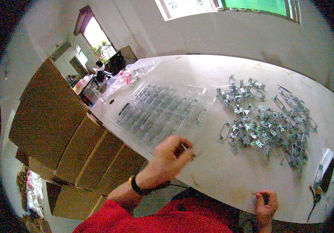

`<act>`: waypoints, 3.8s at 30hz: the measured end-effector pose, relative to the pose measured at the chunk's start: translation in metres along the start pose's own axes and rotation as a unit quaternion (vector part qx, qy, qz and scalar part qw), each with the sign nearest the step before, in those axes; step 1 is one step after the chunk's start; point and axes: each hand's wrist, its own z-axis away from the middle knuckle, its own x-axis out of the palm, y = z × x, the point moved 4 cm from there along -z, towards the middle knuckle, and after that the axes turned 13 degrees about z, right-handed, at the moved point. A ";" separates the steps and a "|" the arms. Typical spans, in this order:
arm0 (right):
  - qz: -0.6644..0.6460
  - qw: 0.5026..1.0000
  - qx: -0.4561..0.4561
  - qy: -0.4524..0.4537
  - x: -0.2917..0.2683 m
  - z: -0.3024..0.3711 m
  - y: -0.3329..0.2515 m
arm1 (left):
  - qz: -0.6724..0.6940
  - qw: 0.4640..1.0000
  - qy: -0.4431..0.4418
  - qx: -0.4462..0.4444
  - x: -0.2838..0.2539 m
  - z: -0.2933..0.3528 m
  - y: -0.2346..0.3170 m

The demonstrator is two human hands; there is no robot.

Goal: Manually assembling small metal components onto a frame or fixture at a work table.

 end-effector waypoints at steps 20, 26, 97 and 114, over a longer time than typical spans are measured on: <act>-0.013 1.000 0.008 -0.006 0.002 -0.002 0.008 | -0.303 0.921 0.090 -0.227 -0.119 -0.191 -0.123; 0.010 1.000 -0.018 0.013 -0.002 -0.002 -0.006 | -0.320 0.912 0.051 -0.250 -0.100 -0.199 -0.125; 0.055 0.998 0.019 -0.021 -0.003 0.001 0.000 | -0.105 0.953 -0.271 0.082 0.166 0.051 -0.082; 0.092 0.995 0.035 -0.018 -0.006 0.005 0.012 | 0.015 0.961 -0.209 0.180 0.140 0.076 -0.102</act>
